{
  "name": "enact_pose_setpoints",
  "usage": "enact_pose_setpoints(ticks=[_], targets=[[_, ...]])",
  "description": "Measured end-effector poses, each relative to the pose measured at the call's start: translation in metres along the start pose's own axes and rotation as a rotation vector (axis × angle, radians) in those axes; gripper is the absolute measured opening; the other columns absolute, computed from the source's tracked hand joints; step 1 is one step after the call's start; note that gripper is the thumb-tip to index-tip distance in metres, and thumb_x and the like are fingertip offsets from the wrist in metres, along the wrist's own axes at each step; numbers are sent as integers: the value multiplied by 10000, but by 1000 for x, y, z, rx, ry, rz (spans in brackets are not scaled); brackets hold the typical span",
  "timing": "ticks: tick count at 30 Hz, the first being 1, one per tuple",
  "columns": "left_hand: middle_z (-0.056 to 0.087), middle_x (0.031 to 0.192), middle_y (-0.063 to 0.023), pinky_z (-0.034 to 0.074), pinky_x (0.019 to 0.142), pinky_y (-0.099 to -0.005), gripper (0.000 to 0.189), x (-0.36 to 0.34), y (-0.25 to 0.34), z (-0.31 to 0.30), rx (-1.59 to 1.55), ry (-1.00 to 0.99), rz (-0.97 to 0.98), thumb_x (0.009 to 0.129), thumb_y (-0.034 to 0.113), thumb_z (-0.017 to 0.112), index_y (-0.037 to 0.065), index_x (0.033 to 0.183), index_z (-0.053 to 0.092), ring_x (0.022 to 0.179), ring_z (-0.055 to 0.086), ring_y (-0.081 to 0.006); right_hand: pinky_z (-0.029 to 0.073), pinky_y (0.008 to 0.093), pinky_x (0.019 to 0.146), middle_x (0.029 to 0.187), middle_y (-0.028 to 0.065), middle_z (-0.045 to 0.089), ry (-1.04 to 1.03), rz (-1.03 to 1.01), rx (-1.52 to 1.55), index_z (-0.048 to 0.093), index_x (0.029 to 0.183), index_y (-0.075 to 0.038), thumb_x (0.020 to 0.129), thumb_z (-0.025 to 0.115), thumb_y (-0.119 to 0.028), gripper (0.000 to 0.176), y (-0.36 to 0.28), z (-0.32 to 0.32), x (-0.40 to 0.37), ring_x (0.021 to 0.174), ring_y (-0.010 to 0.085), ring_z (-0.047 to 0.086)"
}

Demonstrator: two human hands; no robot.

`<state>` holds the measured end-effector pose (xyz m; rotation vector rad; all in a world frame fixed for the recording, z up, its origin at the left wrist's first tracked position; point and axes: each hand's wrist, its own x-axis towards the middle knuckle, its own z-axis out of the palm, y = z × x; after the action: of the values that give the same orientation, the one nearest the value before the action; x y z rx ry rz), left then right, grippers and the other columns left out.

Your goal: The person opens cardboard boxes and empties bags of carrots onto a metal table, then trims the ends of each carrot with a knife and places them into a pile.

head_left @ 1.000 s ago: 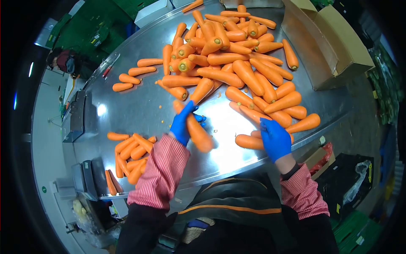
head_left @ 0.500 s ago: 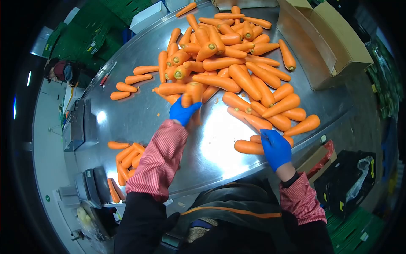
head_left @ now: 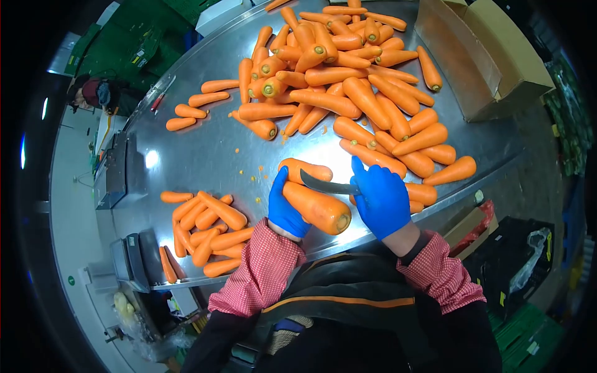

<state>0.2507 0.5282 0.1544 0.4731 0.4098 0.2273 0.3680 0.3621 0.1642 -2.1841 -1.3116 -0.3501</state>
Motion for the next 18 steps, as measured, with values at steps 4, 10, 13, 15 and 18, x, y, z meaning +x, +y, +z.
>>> enact_pose_setpoints(ticks=[4, 10, 13, 15, 18], targets=[[606, 1033, -167, 535, 815, -382, 491, -2, -9, 6, -89, 9, 21, 968, 447, 432, -6, 1134, 524, 913, 615, -248, 412, 353, 596, 763, 51, 497, -26, 5, -73, 573, 1162, -63, 848, 613, -198, 344, 0, 2, -1, 698, 214, 525], [599, 1035, -150, 520, 838, -355, 500, 2, -5, -3, 52, -2, 79, 954, 460, 463, 10, 1165, 514, 914, 604, -233, 487, 385, 712, 908, 158, 618, -164, 574, 463, 575, 1148, -49, 885, 584, -199, 303, 48, 33, -24, 823, 290, 626], [580, 1081, -150, 497, 898, -368, 521, -1, -3, -9, 81, -18, 44, 925, 449, 541, 16, 1211, 491, 982, 589, -242, 490, 336, 680, 903, 146, 624, -115, 615, 715, 595, 1110, -34, 927, 554, -217, 262, 41, 19, -32, 733, 240, 623], [585, 1108, -153, 501, 902, -380, 534, -1, -5, 11, -83, 114, 51, 909, 416, 573, 5, 1235, 471, 1000, 596, -259, 479, 296, 667, 882, 106, 613, -248, 802, 964, 594, 1123, -30, 925, 574, -251, 297, 24, -2, -13, 726, 175, 598], [577, 1138, -142, 482, 933, -385, 579, 0, -3, 16, -137, 241, 43, 868, 420, 637, 27, 1255, 463, 1053, 577, -262, 458, 235, 655, 882, 47, 590, -361, 957, 1287, 581, 1168, -18, 915, 605, -318, 393, 5, -18, 3, 731, 90, 545]])
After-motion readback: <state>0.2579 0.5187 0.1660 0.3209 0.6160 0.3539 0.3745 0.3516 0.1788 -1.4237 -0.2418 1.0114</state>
